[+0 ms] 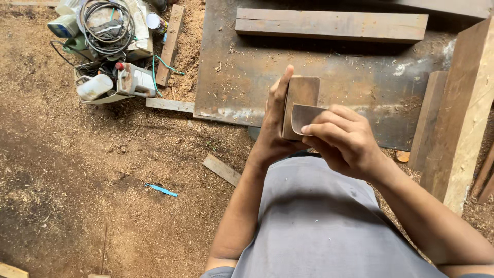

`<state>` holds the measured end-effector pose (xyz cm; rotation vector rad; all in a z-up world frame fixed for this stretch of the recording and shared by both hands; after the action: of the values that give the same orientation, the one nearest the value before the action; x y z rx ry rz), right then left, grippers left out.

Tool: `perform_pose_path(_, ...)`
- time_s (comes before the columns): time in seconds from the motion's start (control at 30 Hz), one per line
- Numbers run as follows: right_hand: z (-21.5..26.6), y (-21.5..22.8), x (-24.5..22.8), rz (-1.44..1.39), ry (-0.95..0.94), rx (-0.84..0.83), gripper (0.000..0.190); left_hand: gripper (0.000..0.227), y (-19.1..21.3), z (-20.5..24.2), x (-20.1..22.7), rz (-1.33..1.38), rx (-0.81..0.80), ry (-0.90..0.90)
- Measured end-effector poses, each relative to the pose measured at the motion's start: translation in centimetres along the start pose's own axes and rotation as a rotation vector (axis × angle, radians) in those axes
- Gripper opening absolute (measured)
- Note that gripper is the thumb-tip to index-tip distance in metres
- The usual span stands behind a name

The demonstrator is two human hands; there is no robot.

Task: The person sands the surfaces and edges of a wooden block with a piece of sandpaper by hand.

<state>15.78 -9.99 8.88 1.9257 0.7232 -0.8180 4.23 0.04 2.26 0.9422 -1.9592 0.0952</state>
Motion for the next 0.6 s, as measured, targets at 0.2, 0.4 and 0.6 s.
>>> perform_pose_path(0.2,-0.6,0.6,2.5,-0.118,-0.270,0.140,0.014,0.121,-0.6,0.3,-0.6,-0.011,0.016,0.036)
perform_pose_path(0.4,1.4,-0.1,0.7,-0.008,-0.102,0.019,0.017,0.124,0.1,0.5,-0.3,0.058,0.069,0.028)
perform_pose_path(0.6,1.6,-0.3,1.3,0.060,-0.193,0.099,0.017,0.122,0.0,0.1,0.1,0.026,0.037,0.019)
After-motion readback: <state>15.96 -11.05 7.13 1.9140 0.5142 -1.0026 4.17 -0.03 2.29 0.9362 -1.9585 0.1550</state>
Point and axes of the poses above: each hand's wrist, its own z-axis away from the middle knuckle, its own y-axis out of the back of the hand, x = y × z, the point moved 5 cm from there along -z, towards the middle knuckle, and after that the axes turned 15 degrees about -y, right-handed, at the moved point
